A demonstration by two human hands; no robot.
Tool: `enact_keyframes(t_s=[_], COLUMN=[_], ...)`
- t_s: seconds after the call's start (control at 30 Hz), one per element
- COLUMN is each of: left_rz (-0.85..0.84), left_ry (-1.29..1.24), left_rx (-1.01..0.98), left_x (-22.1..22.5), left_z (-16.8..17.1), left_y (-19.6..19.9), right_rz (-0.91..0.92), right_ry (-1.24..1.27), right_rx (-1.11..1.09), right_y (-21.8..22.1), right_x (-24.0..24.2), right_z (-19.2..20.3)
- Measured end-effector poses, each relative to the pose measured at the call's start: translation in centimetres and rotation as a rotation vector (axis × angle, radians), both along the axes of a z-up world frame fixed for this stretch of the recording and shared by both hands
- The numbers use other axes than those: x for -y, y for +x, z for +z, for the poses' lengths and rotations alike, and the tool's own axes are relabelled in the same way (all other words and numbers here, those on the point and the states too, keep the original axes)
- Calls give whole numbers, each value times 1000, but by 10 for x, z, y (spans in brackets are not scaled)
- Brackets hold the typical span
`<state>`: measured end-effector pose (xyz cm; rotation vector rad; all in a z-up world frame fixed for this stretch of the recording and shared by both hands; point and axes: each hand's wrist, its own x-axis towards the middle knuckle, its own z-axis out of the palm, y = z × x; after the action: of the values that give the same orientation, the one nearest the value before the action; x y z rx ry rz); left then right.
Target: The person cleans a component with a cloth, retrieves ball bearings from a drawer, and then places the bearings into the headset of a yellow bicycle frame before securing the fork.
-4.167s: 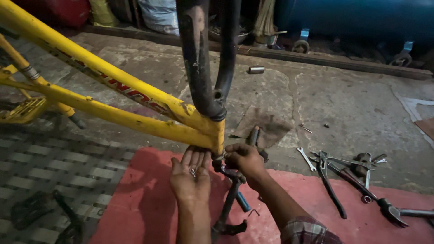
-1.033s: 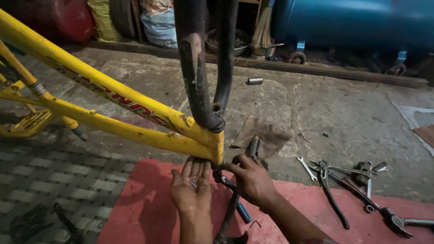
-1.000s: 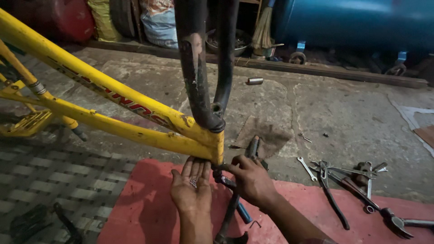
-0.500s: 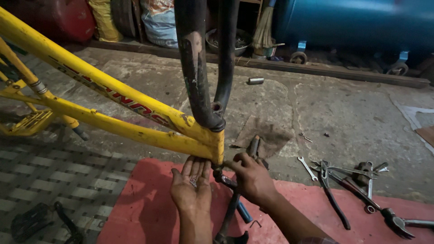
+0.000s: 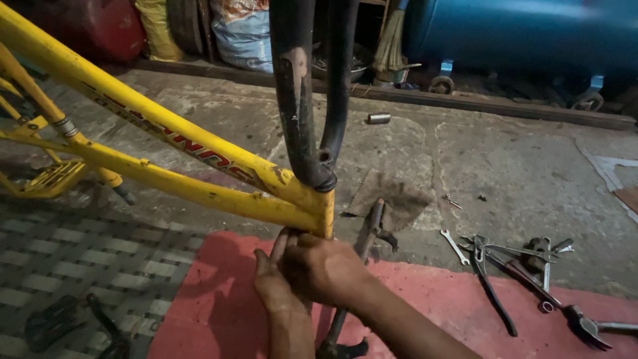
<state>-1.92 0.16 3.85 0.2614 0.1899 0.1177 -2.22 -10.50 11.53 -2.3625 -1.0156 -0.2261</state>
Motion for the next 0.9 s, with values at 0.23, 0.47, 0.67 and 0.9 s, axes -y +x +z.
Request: enact_keyframes(t_s=[0.23,0.47,0.67,0.9], left_rz=[-141,-96,65,96], left_ry=[174,158,-73,-110], left_rx=[72,7,-153,-95], left_x=[-4,0,0,5], left_z=[20,11,-52,-42], left_y=[-14,-9,19,16], right_rz=[-138,-20,-82,-92], right_ry=[-324,-108,265,682], right_rx=[8,161,-184,-757], right_y=[8,3,7,11], right_x=[-22,-9,12,24], right_z=[-21,-28,-45,-74])
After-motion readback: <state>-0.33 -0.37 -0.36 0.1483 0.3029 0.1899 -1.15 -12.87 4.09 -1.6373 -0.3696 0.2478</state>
